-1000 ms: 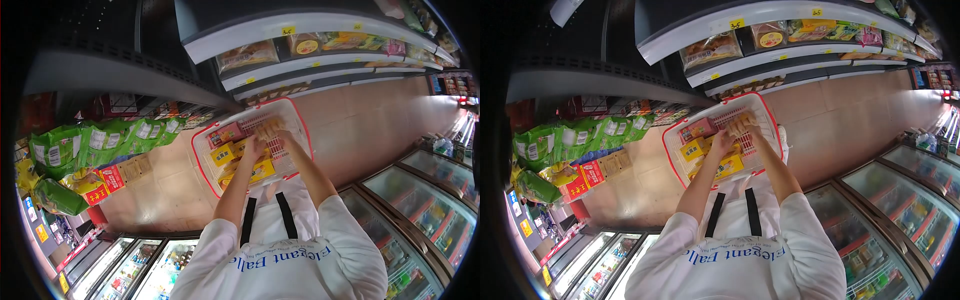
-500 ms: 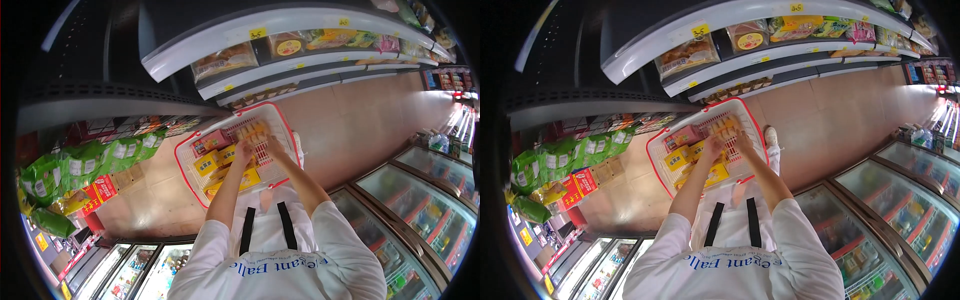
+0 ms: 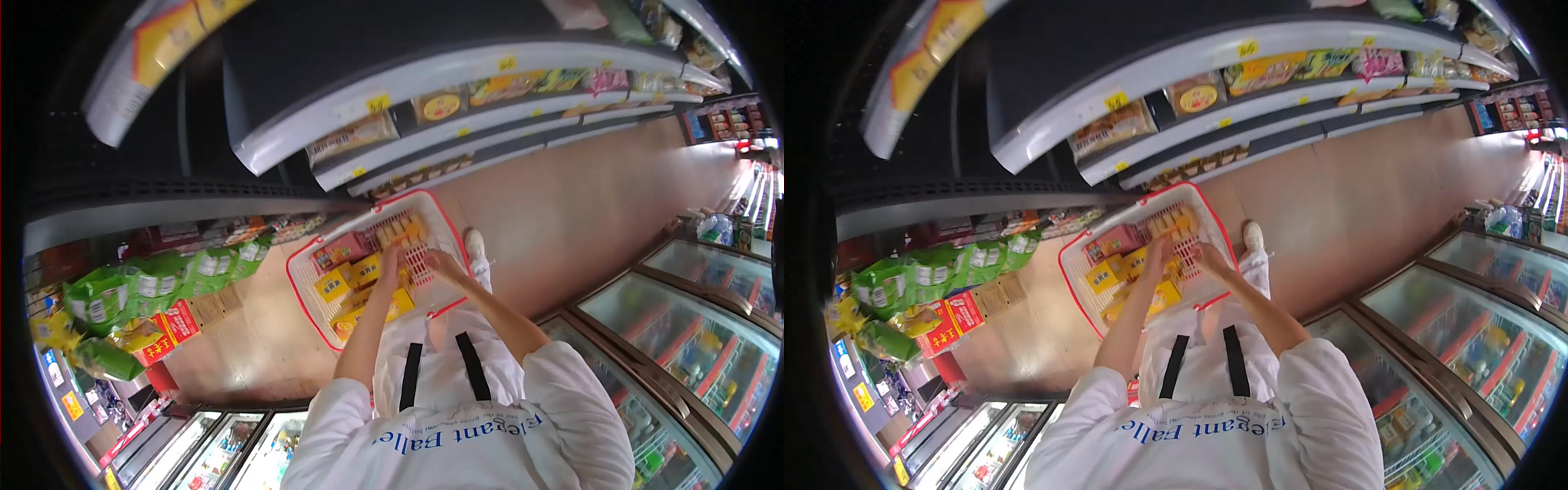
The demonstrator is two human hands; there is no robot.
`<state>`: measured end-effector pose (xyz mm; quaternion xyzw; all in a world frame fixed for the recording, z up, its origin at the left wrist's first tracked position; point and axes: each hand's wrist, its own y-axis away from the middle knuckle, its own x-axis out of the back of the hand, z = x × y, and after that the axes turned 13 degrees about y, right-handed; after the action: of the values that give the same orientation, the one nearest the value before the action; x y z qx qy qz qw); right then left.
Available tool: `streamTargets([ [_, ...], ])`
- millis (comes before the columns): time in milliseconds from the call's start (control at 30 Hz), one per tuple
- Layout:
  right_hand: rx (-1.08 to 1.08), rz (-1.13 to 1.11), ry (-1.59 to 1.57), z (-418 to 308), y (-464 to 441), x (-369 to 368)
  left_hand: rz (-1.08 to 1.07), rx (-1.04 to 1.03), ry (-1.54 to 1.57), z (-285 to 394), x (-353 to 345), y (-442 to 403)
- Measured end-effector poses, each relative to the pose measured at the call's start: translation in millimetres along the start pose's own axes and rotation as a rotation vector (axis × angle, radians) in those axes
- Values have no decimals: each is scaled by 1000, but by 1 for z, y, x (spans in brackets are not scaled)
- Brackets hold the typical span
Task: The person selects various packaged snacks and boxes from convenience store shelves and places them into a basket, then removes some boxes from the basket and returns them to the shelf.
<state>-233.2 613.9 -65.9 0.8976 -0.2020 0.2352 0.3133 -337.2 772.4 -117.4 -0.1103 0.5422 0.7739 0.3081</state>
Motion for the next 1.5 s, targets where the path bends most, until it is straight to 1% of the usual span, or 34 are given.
streamTargets([
  [33, -26, 3, -147, -14, 8, 16, -16, -23, -7, 7, -23, 18],
  [100, 26, 34, -90, -28, 15, 42, 127, -163, -84, 20, -88, 76],
  [167, 24, 4, -215, -31, 18, 66, 121, -210, -83, 21, -120, 103],
  [200, 43, 19, -213, -34, 19, 86, 125, -236, -74, 22, -135, 112],
  [267, 175, 19, -322, -38, 24, 132, 89, -274, -96, 25, -163, 125],
  [333, 358, 127, -531, -34, 22, 180, 59, -323, -198, 27, -188, 136],
  [367, 361, 345, -473, -30, 21, 208, 54, -338, -199, 28, -201, 139],
  [400, 357, 560, -414, -36, 27, 243, -4, -407, -240, 26, -213, 143],
  [433, 374, 687, -508, -50, 36, 288, -61, -476, -281, 23, -226, 146],
  [467, 390, 812, -603, -60, 39, 330, -61, -487, -280, 21, -242, 151],
  [500, 452, 911, -803, -50, 28, 365, -95, -549, -291, 22, -260, 157],
  [533, 430, 1164, -357, -54, 34, 406, -130, -615, -305, 26, -278, 159],
  [567, 520, 1288, -467, -41, 17, 438, -129, -633, -310, 31, -291, 158],
  [633, 431, 1456, -199, -64, 32, 507, -231, -842, -484, 43, -314, 154],
  [667, 438, 1459, -255, -79, 39, 534, -175, -892, -553, 56, -344, 172],
  [700, 444, 1458, -308, -86, 36, 556, -166, -898, -556, 66, -365, 177],
  [767, 487, 1547, -95, -70, 2, 600, -144, -1172, -654, 89, -402, 180],
  [833, 508, 1500, -45, -62, -26, 630, -116, -1455, -746, 111, -445, 187],
  [900, 529, 1448, 4, -58, -49, 647, -87, -1603, -820, 134, -479, 184],
  [967, 425, 1289, -124, -58, -67, 653, -51, -1631, -942, 156, -512, 181],
  [1000, 320, 1231, -109, -59, -70, 653, -11, -1672, -1051, 166, -521, 170],
  [1033, 327, 1220, -117, -66, -65, 650, 27, -1709, -1163, 175, -530, 158],
  [1067, 259, 1252, 67, -75, -54, 642, 41, -1708, -1169, 180, -536, 146],
  [1100, 189, 1277, 254, -80, -48, 637, 134, -1681, -1261, 184, -541, 131],
  [1133, 195, 1272, 250, -79, -50, 634, 225, -1652, -1349, 188, -547, 118],
  [1167, 190, 1301, 418, -76, -52, 631, 230, -1652, -1351, 192, -554, 105],
  [1200, 181, 1328, 589, -74, -53, 630, 278, -1512, -1323, 195, -562, 92],
  [1233, 181, 1330, 588, -73, -53, 631, 322, -1374, -1292, 198, -570, 82],
  [1267, 188, 1330, 582, -73, -53, 632, 318, -1377, -1291, 204, -578, 72],
  [1333, 193, 1333, 576, -71, -51, 631, 273, -1553, -1758, 210, -593, 63],
  [1367, 198, 1330, 567, -72, -50, 630, 269, -1561, -1759, 208, -601, 59],
  [1433, 204, 1337, 560, -73, -50, 632, 270, -1263, -900, 203, -621, 57],
  [1467, 211, 1330, 549, -73, -50, 632, 266, -1267, -899, 203, -624, 59],
  [1500, 217, 1320, 540, -71, -50, 631, 389, -1193, -963, 203, -626, 60],
])
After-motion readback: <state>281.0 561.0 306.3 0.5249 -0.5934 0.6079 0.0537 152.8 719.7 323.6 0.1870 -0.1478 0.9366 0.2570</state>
